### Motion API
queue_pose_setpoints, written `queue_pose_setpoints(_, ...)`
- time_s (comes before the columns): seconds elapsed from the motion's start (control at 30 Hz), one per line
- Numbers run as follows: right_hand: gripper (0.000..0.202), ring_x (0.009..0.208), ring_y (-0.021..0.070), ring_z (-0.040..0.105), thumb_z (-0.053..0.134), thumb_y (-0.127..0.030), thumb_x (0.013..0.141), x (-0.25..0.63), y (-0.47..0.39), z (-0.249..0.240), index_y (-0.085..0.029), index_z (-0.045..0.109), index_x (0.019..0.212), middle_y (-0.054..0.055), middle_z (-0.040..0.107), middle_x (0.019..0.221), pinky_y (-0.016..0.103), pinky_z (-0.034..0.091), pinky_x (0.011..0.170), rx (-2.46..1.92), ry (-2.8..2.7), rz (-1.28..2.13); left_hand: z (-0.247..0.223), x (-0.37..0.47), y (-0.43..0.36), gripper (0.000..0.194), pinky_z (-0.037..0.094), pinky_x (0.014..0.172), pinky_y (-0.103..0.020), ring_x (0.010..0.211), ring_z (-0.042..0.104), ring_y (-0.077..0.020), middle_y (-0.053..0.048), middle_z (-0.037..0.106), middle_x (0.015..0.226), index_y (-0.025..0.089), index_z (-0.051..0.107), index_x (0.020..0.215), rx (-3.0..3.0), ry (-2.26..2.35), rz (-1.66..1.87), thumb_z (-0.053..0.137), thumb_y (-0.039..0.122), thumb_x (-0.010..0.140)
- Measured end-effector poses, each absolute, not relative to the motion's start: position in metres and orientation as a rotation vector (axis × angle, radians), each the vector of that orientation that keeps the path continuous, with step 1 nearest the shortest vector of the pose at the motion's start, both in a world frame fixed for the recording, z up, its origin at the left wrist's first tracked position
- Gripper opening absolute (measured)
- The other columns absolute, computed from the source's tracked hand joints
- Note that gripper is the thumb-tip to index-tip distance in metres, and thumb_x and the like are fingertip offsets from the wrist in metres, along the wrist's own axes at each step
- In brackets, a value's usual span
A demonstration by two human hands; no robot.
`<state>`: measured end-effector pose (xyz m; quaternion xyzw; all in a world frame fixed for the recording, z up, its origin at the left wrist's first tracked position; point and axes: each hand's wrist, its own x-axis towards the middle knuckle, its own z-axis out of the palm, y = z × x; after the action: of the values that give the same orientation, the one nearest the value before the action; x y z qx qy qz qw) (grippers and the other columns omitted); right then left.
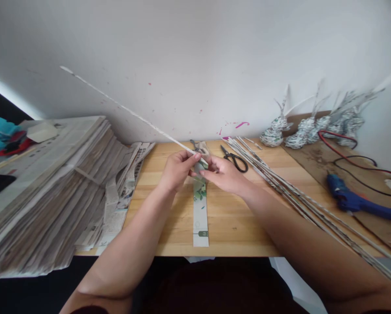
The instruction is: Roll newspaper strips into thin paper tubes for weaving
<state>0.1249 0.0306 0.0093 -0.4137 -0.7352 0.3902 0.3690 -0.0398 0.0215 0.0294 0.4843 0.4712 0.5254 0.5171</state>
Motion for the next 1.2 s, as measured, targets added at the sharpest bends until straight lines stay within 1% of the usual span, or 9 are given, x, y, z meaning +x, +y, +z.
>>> queue_pose_setpoints(0.07,0.015,0.064,0.0127,0.062,0.066,-0.028,0.081,0.123,0.027,0.012,-0.018,0.064,0.091,0.001,0.068,0.076,0.024,0.046,0.055,-1.072,-1.917,1.189,0.032,-0.041,0.02,0.032,0.039,0.043,-0.016,0.057,0.056,-0.0083,-0.006,0.069,0.074,0.012,0.071,0.077,1.156,1.118,1.275,0.079,0.042,0.069)
queue_pose_setpoints(0.2,0.023,0.06,0.0153,0.066,0.063,-0.039,0.085,0.128,0.021,0.024,-0.017,0.065,0.083,0.006,0.072,0.075,0.022,0.044,0.046,-1.108,-2.086,1.737,0.035,-0.041,0.019,0.035,0.047,0.05,-0.017,0.063,0.061,-0.01,-0.008,0.072,0.084,0.011,0.072,0.081,1.088,1.051,1.203,0.082,0.041,0.066)
queue_pose_setpoints(0.3,0.027,0.062,0.0157,0.068,0.069,-0.043,0.079,0.144,0.025,0.034,-0.016,0.068,0.079,0.007,0.073,0.076,0.023,0.049,0.05,-1.025,-2.308,2.01,0.033,-0.039,0.018,0.036,0.055,0.061,-0.021,0.068,0.065,-0.0122,-0.007,0.071,0.08,0.01,0.071,0.082,1.069,1.007,1.108,0.084,0.039,0.065)
queue_pose_setpoints(0.4,0.034,0.062,0.0146,0.066,0.076,-0.047,0.072,0.166,0.038,0.04,-0.014,0.07,0.077,0.007,0.071,0.074,0.025,0.052,0.056,-1.148,-2.322,1.858,0.03,-0.036,0.015,0.034,0.057,0.064,-0.024,0.069,0.067,-0.0136,-0.007,0.071,0.077,0.01,0.069,0.079,1.149,1.031,0.96,0.083,0.039,0.066)
queue_pose_setpoints(0.53,0.038,0.059,0.0091,0.057,0.071,-0.05,0.079,0.182,0.053,0.041,-0.015,0.072,0.095,0.001,0.064,0.069,0.019,0.041,0.049,-1.065,-1.963,1.518,0.026,-0.03,0.009,0.032,0.058,0.065,-0.025,0.068,0.067,-0.0135,-0.006,0.07,0.072,0.01,0.067,0.073,1.244,1.048,0.737,0.084,0.036,0.065)
queue_pose_setpoints(0.67,0.037,0.054,0.0053,0.047,0.066,-0.044,0.086,0.177,0.053,0.033,-0.014,0.07,0.108,-0.001,0.058,0.066,0.017,0.035,0.047,-0.746,-1.826,1.805,0.025,-0.024,0.004,0.031,0.059,0.066,-0.027,0.07,0.067,-0.0132,-0.004,0.069,0.077,0.011,0.069,0.078,1.272,0.955,0.633,0.085,0.033,0.064)
queue_pose_setpoints(0.77,0.034,0.053,0.0047,0.046,0.069,-0.041,0.084,0.171,0.052,0.024,-0.011,0.072,0.097,-0.001,0.058,0.064,0.017,0.036,0.047,-0.567,-1.753,2.003,0.025,-0.023,0.002,0.035,0.059,0.064,-0.027,0.074,0.068,-0.0154,-0.006,0.071,0.084,0.012,0.071,0.09,1.244,0.87,0.569,0.084,0.033,0.066)
queue_pose_setpoints(0.87,0.033,0.05,0.006,0.049,0.073,-0.041,0.08,0.17,0.053,0.02,-0.01,0.071,0.088,-0.002,0.057,0.058,0.017,0.037,0.044,-0.504,-1.681,2.085,0.025,-0.023,0.001,0.036,0.058,0.063,-0.027,0.075,0.069,-0.0171,-0.008,0.072,0.082,0.011,0.072,0.092,1.225,0.83,0.504,0.083,0.035,0.068)
queue_pose_setpoints(1.2,0.034,0.044,0.0051,0.052,0.083,-0.039,0.07,0.167,0.055,0.023,-0.011,0.062,0.069,-0.003,0.059,0.056,0.016,0.036,0.041,-0.669,-1.559,2.006,0.023,-0.02,0.001,0.03,0.057,0.074,-0.03,0.08,0.069,-0.0159,-0.008,0.073,0.087,0.012,0.074,0.091,1.235,0.874,0.561,0.081,0.033,0.07)
